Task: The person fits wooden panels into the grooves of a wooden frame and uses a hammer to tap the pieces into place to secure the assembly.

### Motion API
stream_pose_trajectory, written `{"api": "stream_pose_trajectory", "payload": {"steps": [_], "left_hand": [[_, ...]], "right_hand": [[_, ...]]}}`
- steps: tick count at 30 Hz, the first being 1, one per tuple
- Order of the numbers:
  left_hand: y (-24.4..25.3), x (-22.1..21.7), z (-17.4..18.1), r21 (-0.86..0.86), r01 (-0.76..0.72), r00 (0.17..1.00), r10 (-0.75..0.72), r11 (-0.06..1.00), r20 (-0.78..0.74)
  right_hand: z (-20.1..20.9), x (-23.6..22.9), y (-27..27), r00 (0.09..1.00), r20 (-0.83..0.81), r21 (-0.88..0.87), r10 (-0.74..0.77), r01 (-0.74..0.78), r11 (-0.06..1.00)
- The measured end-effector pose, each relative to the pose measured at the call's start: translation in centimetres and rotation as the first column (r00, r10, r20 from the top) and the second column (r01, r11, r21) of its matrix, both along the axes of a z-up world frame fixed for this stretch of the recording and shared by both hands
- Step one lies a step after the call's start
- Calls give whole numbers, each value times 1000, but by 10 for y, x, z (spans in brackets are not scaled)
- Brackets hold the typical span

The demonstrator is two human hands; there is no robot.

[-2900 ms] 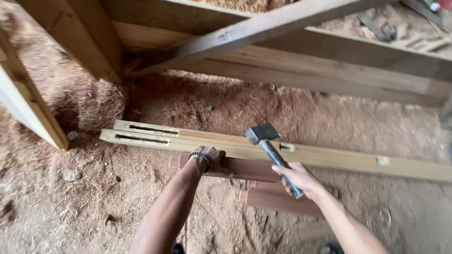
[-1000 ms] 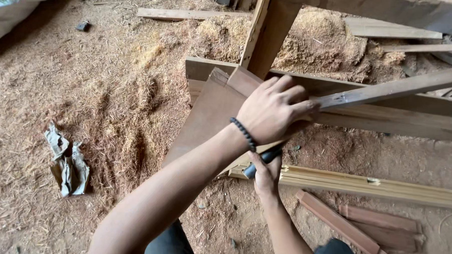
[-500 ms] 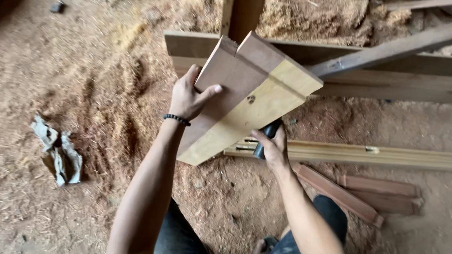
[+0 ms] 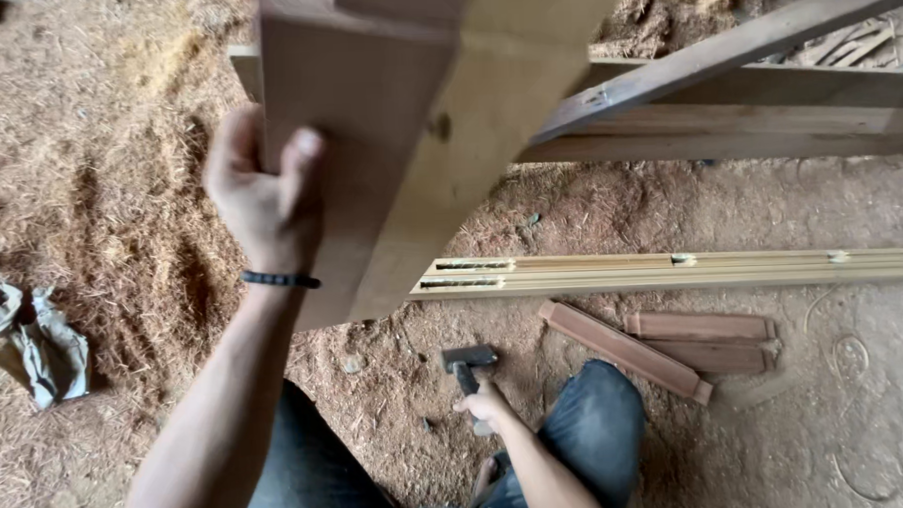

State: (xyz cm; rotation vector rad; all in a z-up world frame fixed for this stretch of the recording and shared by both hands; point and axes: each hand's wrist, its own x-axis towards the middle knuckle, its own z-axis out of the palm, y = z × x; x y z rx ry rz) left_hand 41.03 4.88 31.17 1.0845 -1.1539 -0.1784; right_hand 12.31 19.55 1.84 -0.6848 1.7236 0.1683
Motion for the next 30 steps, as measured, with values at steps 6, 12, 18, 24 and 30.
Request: {"api": "stream_pose_trajectory", "payload": {"steps": [6,12,18,24,30], "left_hand": [[3,5,44,-126,-19,980,-7,992,-200],[-24,1,26,47,-88,791,98,995,-604],[-28,-11,41,94,-15,735,74,995,-674],[-35,-22,39,173,42,732,87,984,-676],[-37,-30,52,240,136,759,55,961,-649]], "right_hand": [[-22,-7,-12,958,139,-56,-249,259,964],[-5,-11,-47,436,658,191,-614,692,696],[2,7,-54,107,646,260,-756,900,350],[-4,6,-51,-92,718,313,-690,928,202],[-17,-3,-51,-141,774,294,-617,943,153]]}}
